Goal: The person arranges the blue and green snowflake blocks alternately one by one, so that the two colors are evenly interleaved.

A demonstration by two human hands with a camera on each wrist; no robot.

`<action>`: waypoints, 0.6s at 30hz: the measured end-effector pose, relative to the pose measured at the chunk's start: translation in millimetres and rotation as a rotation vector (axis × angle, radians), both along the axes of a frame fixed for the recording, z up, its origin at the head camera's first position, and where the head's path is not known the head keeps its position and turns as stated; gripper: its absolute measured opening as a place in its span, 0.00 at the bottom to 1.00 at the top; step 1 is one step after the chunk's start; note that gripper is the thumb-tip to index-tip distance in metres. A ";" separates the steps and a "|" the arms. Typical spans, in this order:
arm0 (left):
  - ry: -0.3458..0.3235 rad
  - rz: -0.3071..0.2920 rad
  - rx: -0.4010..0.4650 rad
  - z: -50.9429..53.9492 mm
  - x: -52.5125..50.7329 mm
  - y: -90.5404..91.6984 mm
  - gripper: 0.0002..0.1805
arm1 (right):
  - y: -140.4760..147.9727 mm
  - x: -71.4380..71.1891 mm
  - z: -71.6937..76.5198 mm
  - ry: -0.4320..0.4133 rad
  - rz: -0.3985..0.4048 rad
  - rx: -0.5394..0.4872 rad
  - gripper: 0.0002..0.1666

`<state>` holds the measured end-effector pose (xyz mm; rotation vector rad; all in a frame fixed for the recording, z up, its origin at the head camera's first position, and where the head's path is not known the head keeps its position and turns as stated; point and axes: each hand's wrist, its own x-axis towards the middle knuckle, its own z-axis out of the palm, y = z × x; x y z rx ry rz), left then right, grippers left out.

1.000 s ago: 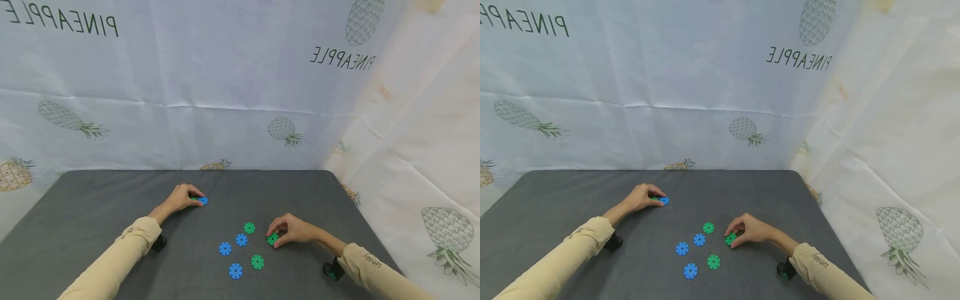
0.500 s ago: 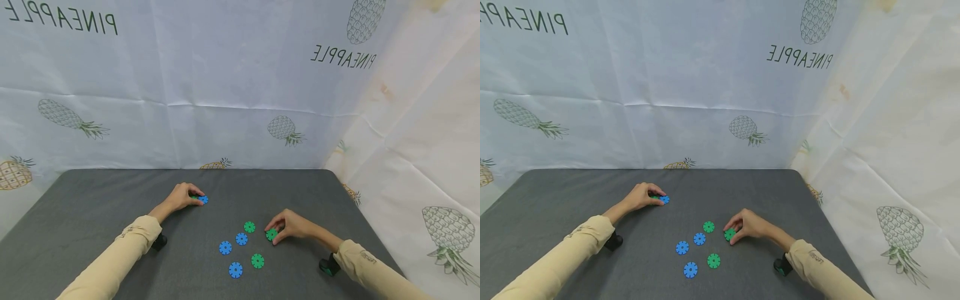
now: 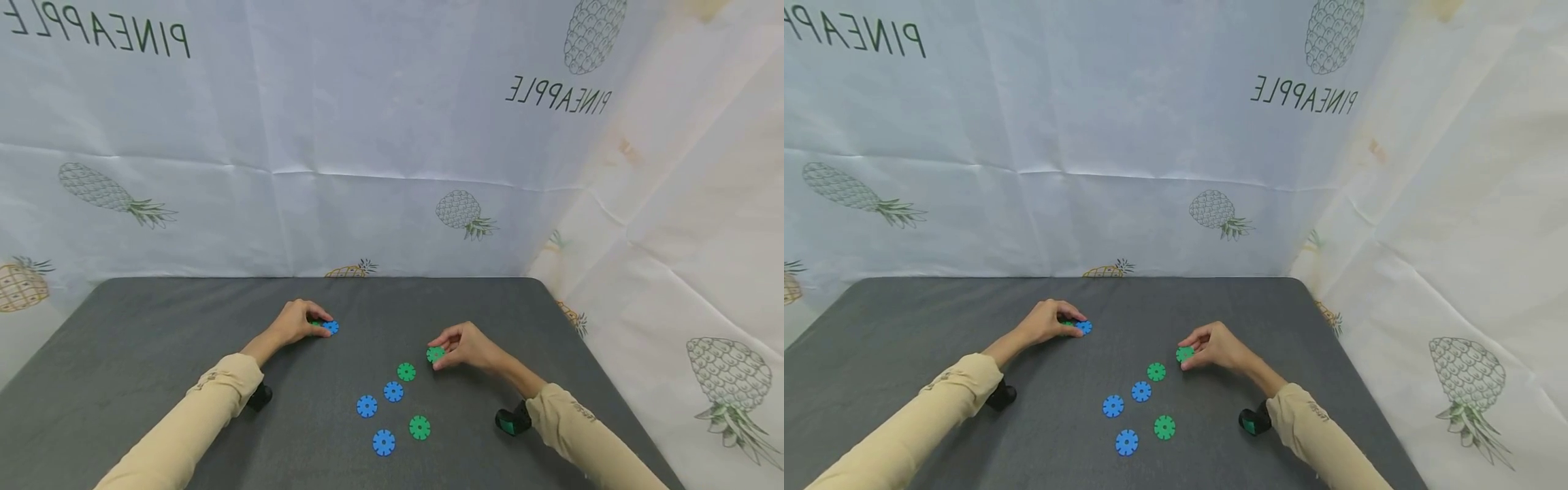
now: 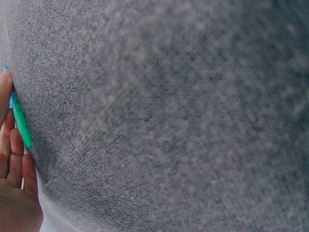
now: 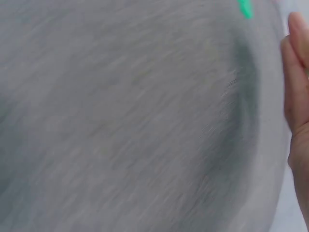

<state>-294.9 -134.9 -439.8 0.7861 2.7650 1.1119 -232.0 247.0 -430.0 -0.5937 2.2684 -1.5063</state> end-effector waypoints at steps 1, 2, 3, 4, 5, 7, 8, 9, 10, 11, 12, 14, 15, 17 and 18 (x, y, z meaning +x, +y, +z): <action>-0.001 0.002 0.000 0.1 0.2 -0.1 0.12 | -1.7 -1.7 0.4 -0.018 -0.011 -0.010 0.19; -0.004 0.004 -0.001 0.2 0.4 -0.1 0.12 | -3.6 -3.2 1.0 -0.032 -0.020 -0.018 0.19; -0.006 0.006 0.000 0.6 0.7 0.0 0.12 | -5.4 -4.6 1.6 -0.045 -0.024 -0.031 0.19; -0.010 0.007 0.000 0.9 0.9 0.3 0.12 | -7.2 -5.9 2.1 -0.056 -0.028 -0.044 0.19; -0.015 0.009 0.001 1.4 1.2 0.5 0.12 | -8.8 -7.4 2.3 -0.061 -0.032 -0.055 0.20; -0.023 0.014 0.000 2.3 1.6 1.1 0.12 | -12.2 -10.2 2.1 -0.065 -0.035 -0.071 0.20; -0.026 0.015 -0.001 2.7 1.8 1.2 0.12 | -14.1 -11.6 1.8 -0.068 -0.036 -0.081 0.21; -0.027 0.017 -0.003 3.0 2.0 1.4 0.12 | -15.9 -13.2 1.2 -0.071 -0.038 -0.092 0.21; -0.027 0.019 -0.005 3.2 2.1 1.4 0.12 | -17.6 -14.9 0.2 -0.072 -0.040 -0.105 0.21; -0.025 0.019 -0.006 3.3 2.2 1.4 0.12 | -19.6 -16.2 -0.2 -0.076 -0.046 -0.115 0.22; -0.021 0.018 -0.008 3.3 2.3 1.3 0.12 | -21.7 -17.3 -0.2 -0.081 -0.051 -0.125 0.22; -0.015 0.015 -0.008 3.1 2.2 1.3 0.12 | -25.5 -19.5 -0.8 -0.093 -0.067 -0.141 0.22; -0.014 0.013 -0.006 2.9 2.1 1.3 0.12 | -27.5 -20.7 -1.0 -0.098 -0.072 -0.149 0.22; -0.013 0.009 -0.002 2.3 1.8 1.0 0.12 | -31.6 -22.6 -0.7 -0.106 -0.090 -0.152 0.22; -0.013 0.009 0.000 2.0 1.5 0.9 0.12 | -33.4 -23.9 -0.8 -0.106 -0.097 -0.154 0.22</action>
